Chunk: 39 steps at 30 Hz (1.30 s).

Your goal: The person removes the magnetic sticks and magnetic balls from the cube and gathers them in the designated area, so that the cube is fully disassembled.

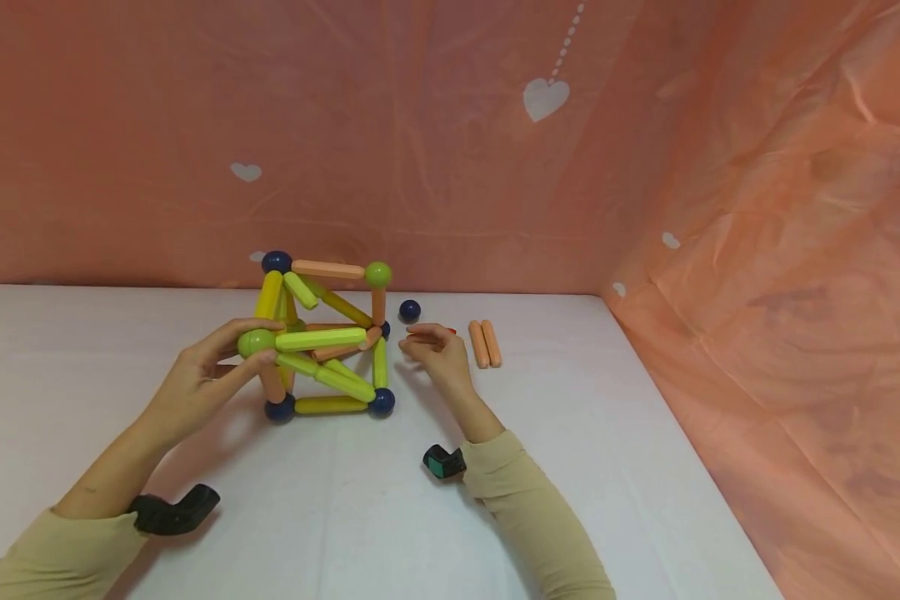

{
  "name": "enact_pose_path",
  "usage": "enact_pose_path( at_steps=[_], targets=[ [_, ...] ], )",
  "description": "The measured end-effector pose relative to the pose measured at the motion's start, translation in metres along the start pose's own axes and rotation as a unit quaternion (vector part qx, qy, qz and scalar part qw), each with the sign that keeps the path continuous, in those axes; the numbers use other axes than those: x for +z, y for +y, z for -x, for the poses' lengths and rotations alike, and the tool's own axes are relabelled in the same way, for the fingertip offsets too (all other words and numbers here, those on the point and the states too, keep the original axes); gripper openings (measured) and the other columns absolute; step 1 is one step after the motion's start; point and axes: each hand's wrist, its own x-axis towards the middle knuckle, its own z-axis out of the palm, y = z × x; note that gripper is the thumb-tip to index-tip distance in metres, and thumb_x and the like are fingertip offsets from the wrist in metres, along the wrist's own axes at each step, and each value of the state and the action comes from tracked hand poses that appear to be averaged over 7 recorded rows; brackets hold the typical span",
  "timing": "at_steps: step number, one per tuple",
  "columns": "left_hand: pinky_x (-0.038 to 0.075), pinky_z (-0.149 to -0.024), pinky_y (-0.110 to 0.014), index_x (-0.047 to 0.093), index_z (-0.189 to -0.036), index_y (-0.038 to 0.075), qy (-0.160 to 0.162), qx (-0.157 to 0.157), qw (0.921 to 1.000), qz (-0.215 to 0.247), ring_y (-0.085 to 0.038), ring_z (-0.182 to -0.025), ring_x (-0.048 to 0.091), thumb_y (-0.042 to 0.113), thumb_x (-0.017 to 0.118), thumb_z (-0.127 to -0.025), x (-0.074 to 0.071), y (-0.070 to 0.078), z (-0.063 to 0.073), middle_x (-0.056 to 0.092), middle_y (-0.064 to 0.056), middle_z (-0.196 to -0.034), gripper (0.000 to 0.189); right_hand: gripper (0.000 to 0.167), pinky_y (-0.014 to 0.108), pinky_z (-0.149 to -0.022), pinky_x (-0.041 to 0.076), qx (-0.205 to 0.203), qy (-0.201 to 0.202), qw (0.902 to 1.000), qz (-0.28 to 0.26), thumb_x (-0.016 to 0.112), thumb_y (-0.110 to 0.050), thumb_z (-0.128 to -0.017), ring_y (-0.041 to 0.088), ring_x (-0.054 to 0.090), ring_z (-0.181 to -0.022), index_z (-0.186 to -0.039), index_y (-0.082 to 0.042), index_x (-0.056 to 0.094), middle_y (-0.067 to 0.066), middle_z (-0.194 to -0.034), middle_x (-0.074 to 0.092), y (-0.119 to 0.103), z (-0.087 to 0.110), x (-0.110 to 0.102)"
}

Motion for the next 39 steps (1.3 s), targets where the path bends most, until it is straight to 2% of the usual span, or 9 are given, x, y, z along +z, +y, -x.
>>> enact_pose_path(
  at_steps=[4, 7, 13, 17, 21, 24, 33, 36, 39],
  targets=[
    [0.052, -0.076, -0.018, 0.059, -0.126, 0.02, -0.002, -0.006, 1.0, 0.0, 0.006, -0.103, 0.054, 0.018, 0.06, -0.096, 0.0, 0.0, 0.0, 0.063, -0.005, -0.123, 0.03, 0.031, 0.031, -0.074, 0.056, -0.007, -0.015, 0.9999, -0.004, 0.065, -0.004, -0.088, 0.013, 0.067, -0.083, -0.118, 0.004, 0.063, 0.017, -0.104, 0.068, 0.0, -0.001, 0.009],
    [0.052, -0.076, -0.019, 0.058, -0.126, 0.021, -0.003, -0.009, 1.0, 0.0, 0.005, -0.103, 0.055, 0.019, 0.06, -0.096, 0.0, 0.0, 0.0, 0.063, -0.004, -0.123, 0.03, 0.032, 0.032, -0.074, 0.056, -0.013, -0.025, 0.9996, -0.005, 0.065, -0.004, -0.087, 0.01, 0.066, -0.083, -0.119, 0.004, 0.062, 0.022, -0.11, 0.066, 0.0, -0.002, 0.012],
    [0.052, -0.077, -0.02, 0.059, -0.125, 0.02, -0.004, -0.008, 1.0, -0.001, 0.004, -0.102, 0.055, 0.019, 0.06, -0.096, 0.001, 0.0, -0.001, 0.063, -0.005, -0.122, 0.03, 0.037, 0.032, -0.075, 0.056, -0.018, -0.053, 0.9981, 0.027, 0.065, -0.005, -0.087, 0.023, 0.064, -0.098, -0.124, 0.0, 0.061, 0.021, -0.122, 0.061, -0.001, -0.005, 0.018],
    [0.052, -0.077, -0.019, 0.059, -0.125, 0.02, -0.005, -0.006, 1.0, 0.001, 0.005, -0.102, 0.055, 0.019, 0.06, -0.096, 0.002, 0.0, -0.001, 0.063, -0.005, -0.122, 0.03, 0.038, 0.036, -0.085, 0.054, -0.039, -0.065, 0.9953, 0.06, 0.067, -0.004, -0.087, 0.031, 0.06, -0.11, -0.124, -0.001, 0.061, 0.019, -0.128, 0.057, 0.0, -0.008, 0.023],
    [0.052, -0.077, -0.02, 0.059, -0.126, 0.02, -0.005, -0.004, 1.0, 0.001, 0.004, -0.102, 0.055, 0.019, 0.06, -0.096, 0.003, 0.0, -0.002, 0.063, -0.005, -0.121, 0.03, 0.038, 0.041, -0.096, 0.049, -0.055, -0.059, 0.9908, 0.109, 0.07, -0.008, -0.085, 0.034, 0.057, -0.115, -0.123, -0.004, 0.064, 0.018, -0.129, 0.054, -0.001, -0.01, 0.028],
    [0.052, -0.076, -0.019, 0.059, -0.125, 0.02, -0.003, -0.003, 1.0, 0.002, 0.004, -0.101, 0.055, 0.019, 0.06, -0.095, 0.004, 0.0, -0.002, 0.064, -0.005, -0.121, 0.03, 0.037, 0.041, -0.096, 0.049, -0.062, -0.052, 0.9874, 0.136, 0.071, -0.011, -0.085, 0.034, 0.057, -0.114, -0.121, -0.006, 0.065, 0.018, -0.125, 0.053, -0.001, -0.01, 0.029],
    [0.052, -0.077, -0.02, 0.059, -0.125, 0.021, -0.002, 0.007, 1.0, 0.001, 0.002, -0.099, 0.057, 0.017, 0.06, -0.095, 0.005, 0.001, -0.002, 0.065, -0.004, -0.117, 0.03, 0.025, 0.037, -0.095, 0.05, -0.116, -0.015, 0.9818, 0.149, 0.062, -0.01, -0.092, 0.029, 0.061, -0.111, -0.115, -0.002, 0.065, 0.015, -0.119, 0.064, 0.002, -0.01, 0.021],
    [0.052, -0.077, -0.019, 0.059, -0.126, 0.022, -0.002, 0.006, 1.0, -0.002, 0.002, -0.1, 0.056, 0.018, 0.06, -0.095, 0.004, 0.001, -0.001, 0.065, -0.004, -0.117, 0.031, 0.022, 0.036, -0.097, 0.049, -0.119, -0.013, 0.9827, 0.142, 0.06, -0.013, -0.095, 0.026, 0.06, -0.112, -0.112, -0.001, 0.066, 0.014, -0.118, 0.065, 0.002, -0.011, 0.019],
    [0.052, -0.077, -0.02, 0.059, -0.126, 0.022, -0.003, 0.005, 1.0, -0.002, 0.002, -0.101, 0.056, 0.018, 0.06, -0.095, 0.005, 0.001, -0.001, 0.065, -0.003, -0.117, 0.031, 0.028, 0.036, -0.096, 0.049, -0.105, -0.01, 0.9864, 0.126, 0.061, -0.013, -0.093, 0.029, 0.061, -0.112, -0.118, 0.0, 0.062, 0.017, -0.12, 0.063, 0.004, -0.012, 0.019]
  ],
)
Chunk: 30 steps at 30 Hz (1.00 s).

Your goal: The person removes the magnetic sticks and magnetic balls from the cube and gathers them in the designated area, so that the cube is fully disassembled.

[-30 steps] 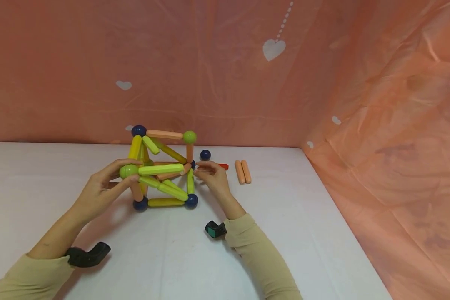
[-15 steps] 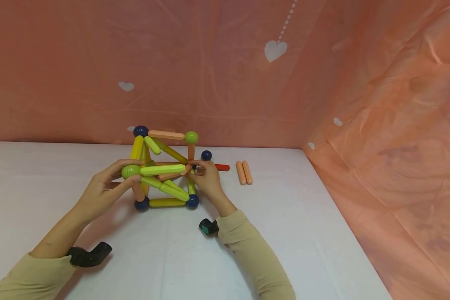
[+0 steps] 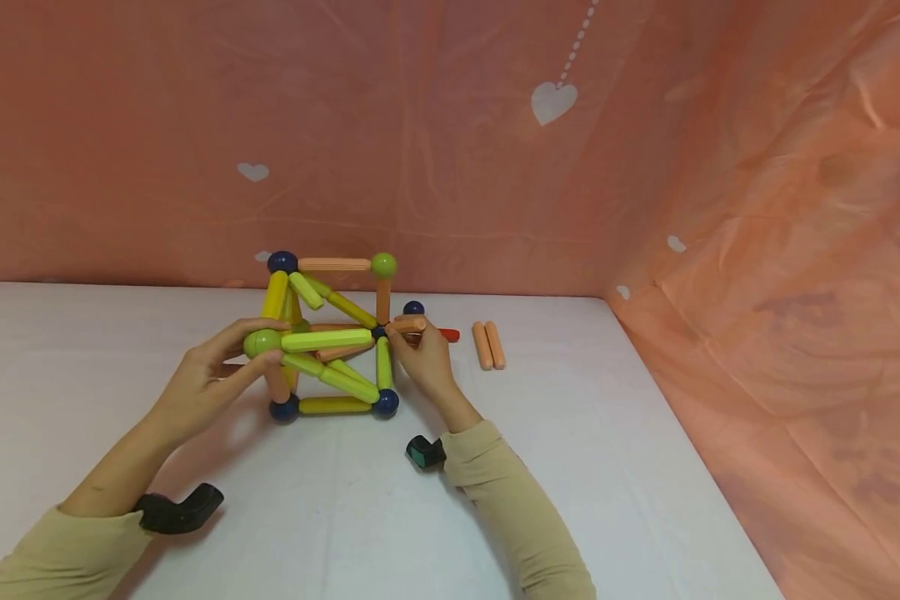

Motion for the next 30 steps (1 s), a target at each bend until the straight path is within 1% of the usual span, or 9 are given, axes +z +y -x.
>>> enact_pose_path(
  at_steps=[4, 7, 11, 15, 19, 22, 24, 27, 30],
  targets=[
    [0.052, -0.077, -0.02, 0.059, -0.125, 0.021, 0.0, 0.003, 1.0, 0.0, 0.002, -0.1, 0.056, 0.018, 0.06, -0.095, 0.001, 0.0, 0.0, 0.065, -0.004, -0.117, 0.03, 0.035, 0.037, -0.091, 0.052, 0.015, 0.015, 0.9997, -0.012, 0.064, -0.014, -0.091, 0.031, 0.062, -0.108, -0.123, 0.001, 0.06, 0.019, -0.118, 0.064, 0.001, -0.001, 0.001],
    [0.052, -0.077, -0.02, 0.059, -0.125, 0.021, 0.0, 0.005, 1.0, 0.003, 0.001, -0.1, 0.057, 0.017, 0.06, -0.095, 0.001, -0.001, -0.001, 0.065, -0.004, -0.117, 0.03, 0.032, 0.037, -0.088, 0.052, 0.015, 0.026, 0.9995, -0.006, 0.064, -0.017, -0.091, 0.028, 0.063, -0.103, -0.119, 0.0, 0.063, 0.017, -0.113, 0.067, 0.002, -0.001, 0.001],
    [0.053, -0.076, -0.02, 0.059, -0.124, 0.02, 0.001, 0.008, 0.9999, 0.008, 0.001, -0.099, 0.057, 0.016, 0.06, -0.095, 0.002, -0.001, -0.001, 0.065, -0.005, -0.116, 0.03, 0.026, 0.036, -0.088, 0.052, 0.009, 0.027, 0.9996, 0.0, 0.063, -0.016, -0.091, 0.026, 0.064, -0.102, -0.111, -0.001, 0.067, 0.016, -0.112, 0.068, 0.001, -0.001, -0.001],
    [0.052, -0.076, -0.02, 0.059, -0.125, 0.02, -0.001, 0.004, 1.0, 0.005, 0.002, -0.099, 0.056, 0.017, 0.06, -0.095, 0.002, -0.001, -0.001, 0.065, -0.004, -0.116, 0.03, 0.02, 0.035, -0.094, 0.05, -0.002, 0.008, 1.0, -0.003, 0.06, -0.014, -0.093, 0.025, 0.062, -0.108, -0.105, -0.001, 0.068, 0.015, -0.117, 0.066, 0.003, 0.0, -0.006],
    [0.052, -0.077, -0.02, 0.059, -0.126, 0.022, -0.002, -0.002, 1.0, -0.001, 0.003, -0.101, 0.055, 0.019, 0.06, -0.095, 0.001, -0.001, -0.001, 0.065, -0.003, -0.117, 0.031, 0.015, 0.036, -0.099, 0.047, -0.019, -0.021, 0.9993, 0.026, 0.059, -0.014, -0.095, 0.024, 0.06, -0.113, -0.1, -0.002, 0.066, 0.014, -0.121, 0.064, 0.004, 0.004, -0.014],
    [0.052, -0.077, -0.019, 0.059, -0.126, 0.022, -0.001, -0.003, 1.0, 0.0, 0.003, -0.101, 0.055, 0.019, 0.06, -0.095, 0.0, -0.001, -0.001, 0.065, -0.003, -0.117, 0.031, 0.012, 0.036, -0.099, 0.046, -0.015, -0.03, 0.9977, 0.059, 0.059, -0.015, -0.094, 0.023, 0.059, -0.114, -0.096, -0.005, 0.065, 0.011, -0.121, 0.064, 0.003, 0.008, -0.022],
    [0.052, -0.077, -0.018, 0.059, -0.125, 0.022, 0.0, -0.001, 1.0, 0.0, 0.003, -0.1, 0.056, 0.018, 0.06, -0.095, -0.001, -0.001, -0.001, 0.065, -0.004, -0.117, 0.031, 0.01, 0.036, -0.099, 0.047, -0.013, -0.032, 0.997, 0.069, 0.059, -0.013, -0.094, 0.024, 0.059, -0.113, -0.095, -0.005, 0.065, 0.011, -0.122, 0.063, 0.004, 0.01, -0.026],
    [0.051, -0.076, -0.017, 0.059, -0.125, 0.021, 0.0, 0.002, 1.0, 0.0, 0.003, -0.099, 0.056, 0.017, 0.061, -0.095, -0.002, -0.002, -0.002, 0.064, -0.003, -0.119, 0.03, 0.011, 0.035, -0.097, 0.048, -0.006, -0.033, 0.9967, 0.074, 0.059, -0.011, -0.094, 0.025, 0.06, -0.111, -0.096, -0.002, 0.063, 0.013, -0.123, 0.061, 0.006, 0.012, -0.033],
    [0.051, -0.076, -0.017, 0.059, -0.125, 0.02, 0.002, 0.003, 1.0, -0.001, 0.003, -0.099, 0.055, 0.017, 0.061, -0.095, -0.002, -0.003, -0.002, 0.064, -0.003, -0.12, 0.03, 0.019, 0.033, -0.089, 0.052, 0.0, -0.044, 0.9959, 0.079, 0.059, -0.012, -0.094, 0.025, 0.063, -0.103, -0.108, 0.0, 0.063, 0.014, -0.119, 0.059, 0.007, 0.014, -0.04]
  ],
)
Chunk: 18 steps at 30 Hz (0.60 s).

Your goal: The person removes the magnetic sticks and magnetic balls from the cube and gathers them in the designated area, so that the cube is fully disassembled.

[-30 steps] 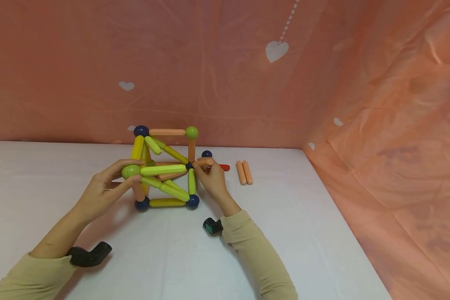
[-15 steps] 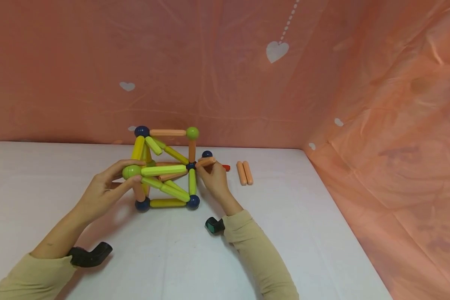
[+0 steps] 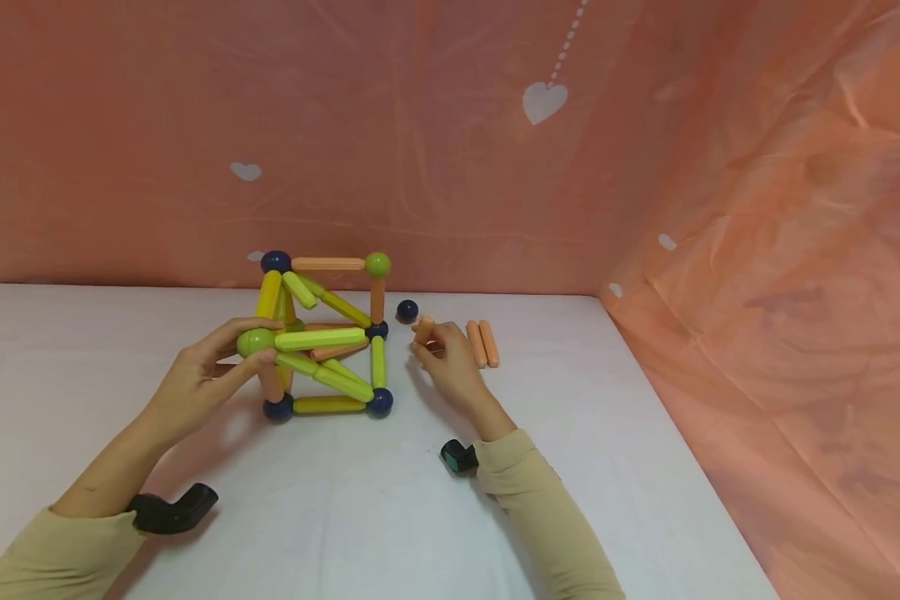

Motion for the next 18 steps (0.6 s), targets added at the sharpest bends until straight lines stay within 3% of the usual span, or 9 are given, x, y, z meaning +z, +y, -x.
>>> enact_pose_path(
  at_steps=[4, 8, 12, 18],
  targets=[
    [0.05, -0.076, -0.016, 0.059, -0.125, 0.02, 0.0, 0.002, 1.0, 0.0, 0.003, -0.099, 0.055, 0.017, 0.061, -0.095, 0.0, 0.0, 0.0, 0.064, -0.003, -0.12, 0.03, 0.031, 0.031, -0.075, 0.055, 0.015, -0.013, 0.9997, -0.015, 0.061, -0.016, -0.094, 0.024, 0.064, -0.089, -0.123, -0.006, 0.061, 0.013, -0.111, 0.057, 0.006, 0.005, -0.01],
    [0.05, -0.077, -0.016, 0.059, -0.125, 0.02, 0.001, 0.002, 1.0, 0.001, 0.003, -0.099, 0.056, 0.017, 0.061, -0.095, 0.0, 0.0, 0.0, 0.064, -0.002, -0.12, 0.03, 0.037, 0.028, -0.067, 0.055, 0.015, 0.003, 0.9994, -0.032, 0.064, -0.015, -0.092, 0.027, 0.066, -0.083, -0.127, -0.006, 0.058, 0.015, -0.107, 0.058, 0.011, 0.008, -0.019],
    [0.05, -0.077, -0.015, 0.06, -0.124, 0.02, 0.006, 0.008, 1.0, 0.0, 0.002, -0.097, 0.056, 0.016, 0.061, -0.094, 0.0, -0.001, 0.0, 0.064, -0.002, -0.119, 0.03, 0.041, 0.026, -0.068, 0.054, 0.021, 0.026, 0.9991, -0.025, 0.068, -0.015, -0.089, 0.029, 0.069, -0.084, -0.127, -0.002, 0.057, 0.017, -0.1, 0.067, 0.014, 0.011, -0.028],
    [0.048, -0.078, -0.014, 0.06, -0.124, 0.02, 0.007, 0.012, 0.9999, -0.001, 0.002, -0.097, 0.055, 0.015, 0.061, -0.094, 0.001, -0.001, 0.0, 0.064, -0.001, -0.119, 0.03, 0.032, 0.023, -0.072, 0.053, 0.03, 0.053, 0.9978, -0.027, 0.07, -0.013, -0.088, 0.029, 0.069, -0.086, -0.116, 0.001, 0.065, 0.02, -0.097, 0.07, 0.019, 0.016, -0.039]
  ],
)
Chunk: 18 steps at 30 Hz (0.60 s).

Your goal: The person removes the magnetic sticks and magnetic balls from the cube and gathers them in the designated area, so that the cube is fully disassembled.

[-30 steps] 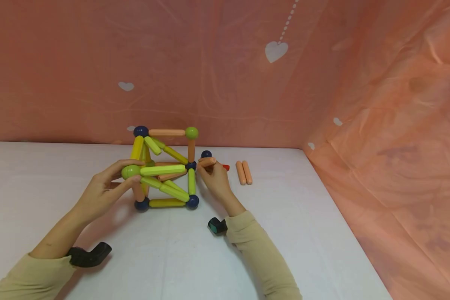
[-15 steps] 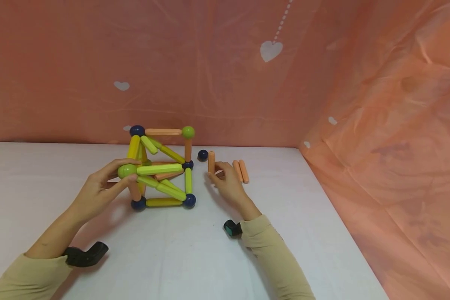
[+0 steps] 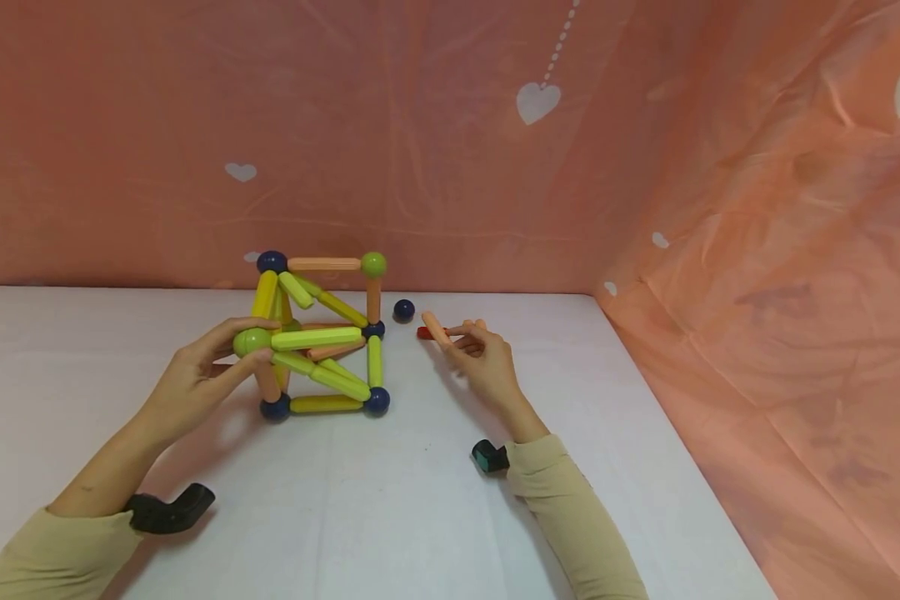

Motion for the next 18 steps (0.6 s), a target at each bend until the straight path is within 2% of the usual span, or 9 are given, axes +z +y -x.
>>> enact_pose_path(
  at_steps=[5, 7, 10, 15, 18],
  targets=[
    [0.048, -0.078, -0.014, 0.06, -0.124, 0.02, -0.005, -0.009, 1.0, -0.001, 0.003, -0.099, 0.054, 0.017, 0.061, -0.095, 0.0, 0.001, 0.0, 0.064, -0.001, -0.121, 0.03, 0.034, 0.027, -0.067, 0.054, 0.024, 0.004, 0.9993, -0.027, 0.069, -0.017, -0.089, 0.031, 0.069, -0.076, -0.119, -0.001, 0.066, 0.021, -0.104, 0.07, 0.003, 0.001, -0.007],
    [0.048, -0.079, -0.015, 0.06, -0.125, 0.021, -0.006, -0.011, 0.9999, -0.002, 0.003, -0.1, 0.054, 0.018, 0.061, -0.095, 0.0, 0.001, 0.0, 0.063, -0.001, -0.122, 0.03, 0.035, 0.028, -0.07, 0.054, 0.027, 0.007, 0.9991, -0.031, 0.069, -0.018, -0.089, 0.031, 0.069, -0.076, -0.12, -0.001, 0.065, 0.02, -0.106, 0.069, 0.006, 0.001, -0.01],
    [0.048, -0.079, -0.016, 0.06, -0.125, 0.021, -0.007, -0.01, 0.9999, -0.002, 0.003, -0.1, 0.054, 0.018, 0.061, -0.095, 0.0, 0.001, 0.0, 0.063, -0.001, -0.122, 0.03, 0.035, 0.029, -0.069, 0.055, 0.032, 0.013, 0.9986, -0.041, 0.069, -0.014, -0.089, 0.03, 0.069, -0.073, -0.12, 0.002, 0.064, 0.022, -0.103, 0.069, 0.008, 0.001, -0.014],
    [0.048, -0.08, -0.015, 0.059, -0.125, 0.021, -0.008, -0.01, 0.9999, -0.002, 0.003, -0.1, 0.054, 0.017, 0.061, -0.095, -0.001, 0.001, 0.0, 0.063, 0.0, -0.122, 0.03, 0.034, 0.029, -0.065, 0.056, 0.04, 0.027, 0.9974, -0.054, 0.068, -0.01, -0.088, 0.022, 0.069, -0.069, -0.118, 0.005, 0.063, 0.025, -0.099, 0.068, 0.013, -0.001, -0.018],
    [0.048, -0.079, -0.015, 0.059, -0.125, 0.021, -0.008, -0.009, 0.9999, -0.002, 0.004, -0.101, 0.054, 0.017, 0.061, -0.095, -0.001, 0.001, 0.0, 0.063, 0.0, -0.122, 0.03, 0.032, 0.023, -0.065, 0.055, 0.043, 0.038, 0.9969, -0.054, 0.069, -0.011, -0.088, 0.011, 0.067, -0.069, -0.116, 0.005, 0.065, 0.023, -0.097, 0.069, 0.014, -0.002, -0.02]
  ],
)
